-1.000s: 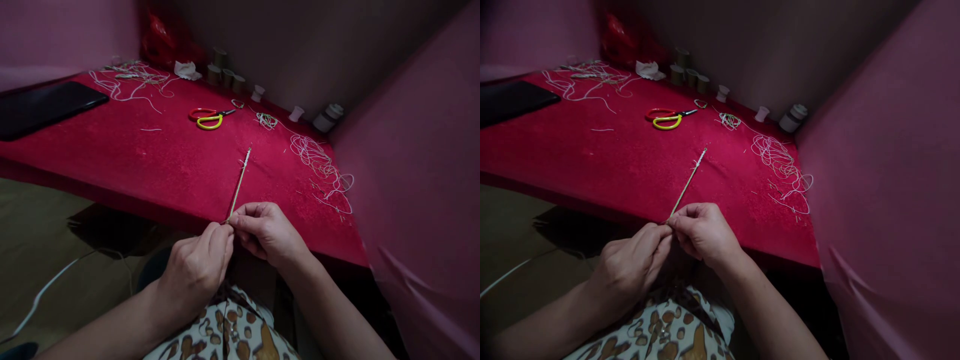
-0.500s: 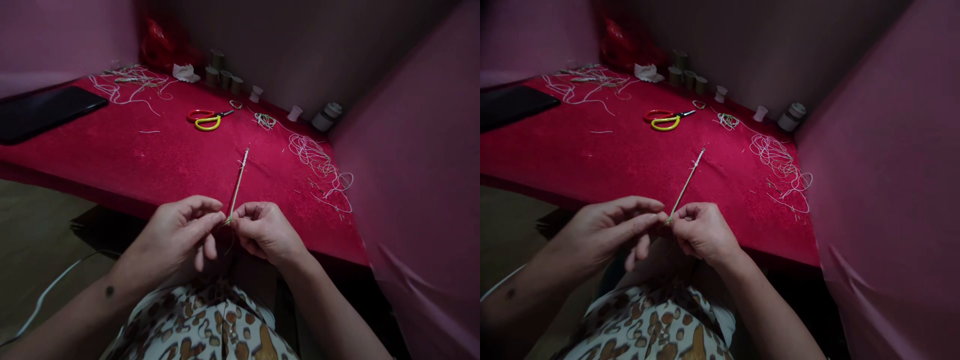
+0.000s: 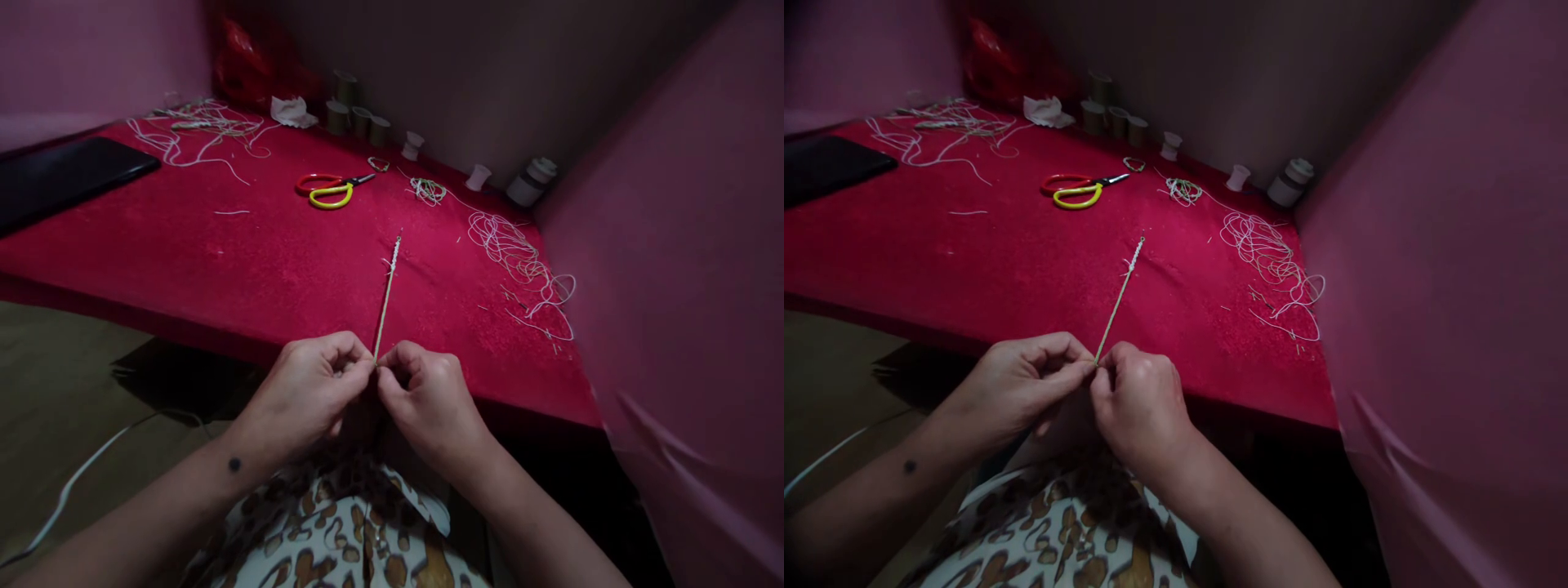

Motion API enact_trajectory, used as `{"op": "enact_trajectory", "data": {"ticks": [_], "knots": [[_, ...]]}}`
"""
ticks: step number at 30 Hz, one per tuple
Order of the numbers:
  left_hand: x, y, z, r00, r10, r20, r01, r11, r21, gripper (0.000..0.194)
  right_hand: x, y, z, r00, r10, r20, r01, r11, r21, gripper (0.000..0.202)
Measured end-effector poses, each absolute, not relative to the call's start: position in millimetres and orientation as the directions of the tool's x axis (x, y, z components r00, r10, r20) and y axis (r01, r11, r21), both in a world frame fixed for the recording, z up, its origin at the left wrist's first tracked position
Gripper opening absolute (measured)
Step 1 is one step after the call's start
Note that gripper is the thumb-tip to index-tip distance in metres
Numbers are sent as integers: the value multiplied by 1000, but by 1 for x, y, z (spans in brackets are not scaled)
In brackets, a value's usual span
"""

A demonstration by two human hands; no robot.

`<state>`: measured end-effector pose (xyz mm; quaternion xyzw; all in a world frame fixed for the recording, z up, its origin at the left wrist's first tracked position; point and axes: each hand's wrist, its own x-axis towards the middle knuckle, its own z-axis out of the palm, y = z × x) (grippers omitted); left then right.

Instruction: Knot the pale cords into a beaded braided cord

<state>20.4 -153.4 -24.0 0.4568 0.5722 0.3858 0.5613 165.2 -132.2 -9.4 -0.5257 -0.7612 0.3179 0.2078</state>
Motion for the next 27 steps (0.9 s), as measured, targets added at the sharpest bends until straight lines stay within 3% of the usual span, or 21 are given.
{"op": "enact_trajectory", "data": {"ticks": [3,10,12,16,18,20,22,24,27], "knots": [[22,-152,-23,59,945,-320,63,317,946,20,172,-143,-5,-347,937,38,692,283,-664,17],[24,-153,-19,171,910,-378,-101,398,912,22,175,-178,-18,-392,904,169,453,350,-820,16],[25,-154,-19,188,907,-377,-175,409,896,21,175,-180,-26,-450,883,130,468,358,-808,18],[25,-155,-18,182,892,-414,-280,451,848,22,186,-173,-21,-617,783,-83,563,366,-741,18],[24,-155,-16,167,887,-431,-314,462,829,20,192,-166,-10,-559,829,-24,545,345,-764,15],[23,-154,-15,157,888,-432,-343,459,820,19,193,-159,1,-363,931,39,485,224,-845,15],[22,-154,-16,174,893,-415,-343,450,824,18,187,-152,8,-263,960,-93,367,11,-930,23],[21,-154,-18,203,899,-389,-324,436,839,19,177,-144,8,-354,888,-295,217,-229,-949,23],[20,-153,-18,208,906,-369,-277,417,866,21,165,-133,2,-503,767,-397,106,-401,-910,10]]}}
